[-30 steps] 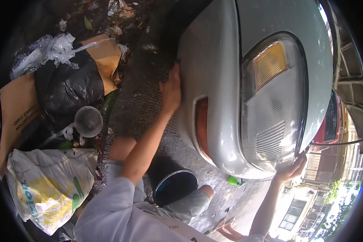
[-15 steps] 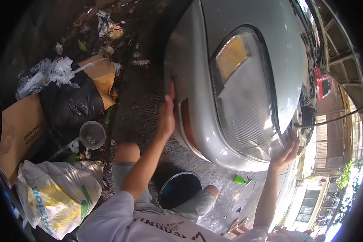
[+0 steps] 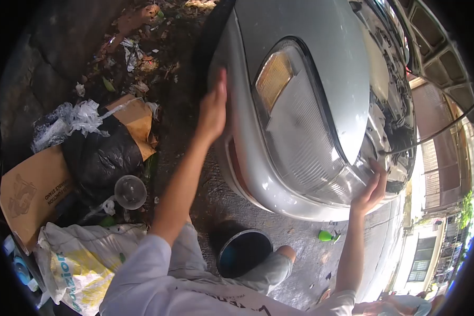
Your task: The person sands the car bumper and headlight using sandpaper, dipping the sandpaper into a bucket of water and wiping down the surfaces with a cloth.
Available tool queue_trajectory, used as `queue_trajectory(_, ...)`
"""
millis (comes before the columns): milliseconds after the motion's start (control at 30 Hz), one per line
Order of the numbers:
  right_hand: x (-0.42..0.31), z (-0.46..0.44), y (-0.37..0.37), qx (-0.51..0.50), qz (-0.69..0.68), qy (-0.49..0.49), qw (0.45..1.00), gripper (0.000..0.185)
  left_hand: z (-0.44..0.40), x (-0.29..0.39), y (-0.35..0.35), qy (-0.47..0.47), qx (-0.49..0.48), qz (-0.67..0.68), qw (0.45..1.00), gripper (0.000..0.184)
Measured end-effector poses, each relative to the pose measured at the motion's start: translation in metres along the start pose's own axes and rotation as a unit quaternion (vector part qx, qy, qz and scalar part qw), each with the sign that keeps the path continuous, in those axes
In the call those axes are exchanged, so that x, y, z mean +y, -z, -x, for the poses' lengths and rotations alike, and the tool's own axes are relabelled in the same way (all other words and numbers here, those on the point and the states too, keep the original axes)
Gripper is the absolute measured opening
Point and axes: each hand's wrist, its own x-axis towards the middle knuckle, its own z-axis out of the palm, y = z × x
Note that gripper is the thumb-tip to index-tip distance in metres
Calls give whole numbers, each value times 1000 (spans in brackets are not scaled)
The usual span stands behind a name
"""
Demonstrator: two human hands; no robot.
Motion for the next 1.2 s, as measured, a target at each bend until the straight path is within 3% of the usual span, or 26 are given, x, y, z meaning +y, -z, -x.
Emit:
queue_trajectory(67, -2, 0, -1, 6, 1, -3, 1000, 39, -74, -11, 17, 52, 0, -31, 998, 64)
queue_trajectory(133, -4, 1, -1, 13, 13, -17, 1000, 40, -69, -3, 8, -8, 41, -85, 996, 64)
queue_trajectory(200, -7, 1, -1, 20, 18, -25, 999, 40, 5, 19, -8, -37, 31, -75, 996, 61)
queue_trajectory(267, -7, 0, 0, 9, 20, -21, 1000, 39, 88, 46, -18, -50, 14, -231, 972, 57)
queue_trajectory(367, -11, 3, 0, 12, 13, -20, 1000, 39, 69, 54, -14, -31, -12, -284, 958, 54)
queue_trajectory(433, -10, 0, -1, 14, 14, -17, 1000, 38, 8, 63, -9, -41, -2, -214, 976, 51)
queue_trajectory(533, -13, 0, -1, 17, 17, -29, 999, 36, -30, 61, -14, -91, 44, -253, 962, 50)
queue_trajectory(600, -16, 0, 1, 16, 19, -40, 999, 35, 33, 72, -21, -82, 13, -263, 961, 51)
queue_trajectory(667, -13, -1, -1, 40, 45, -6, 998, 38, 122, 67, -33, -164, -13, -312, 936, 54)
queue_trajectory(767, -17, -1, 0, 44, 61, -2, 997, 35, 120, 66, -35, -157, -31, -350, 923, 55)
queue_trajectory(833, -19, -2, 1, 46, 61, 8, 997, 32, 50, 77, -20, -30, -9, -242, 970, 54)
queue_trajectory(933, -19, -2, 2, 57, 48, 7, 997, 29, 28, 77, -16, -62, -39, -195, 978, 52)
queue_trajectory(1000, -20, -2, 1, 53, 52, -4, 997, 28, 98, 83, -29, -57, -47, -261, 962, 53)
queue_trajectory(1067, -17, -4, 1, 72, 40, 9, 997, 28, 181, 88, -40, -147, -113, -305, 934, 55)
queue_trajectory(1167, -19, -1, 1, 66, 36, 3, 997, 26, 156, 62, -42, -175, -65, -363, 913, 55)
queue_trajectory(1200, -20, -2, 1, 74, 42, 8, 996, 24, 115, 61, -34, -115, -41, -310, 943, 56)
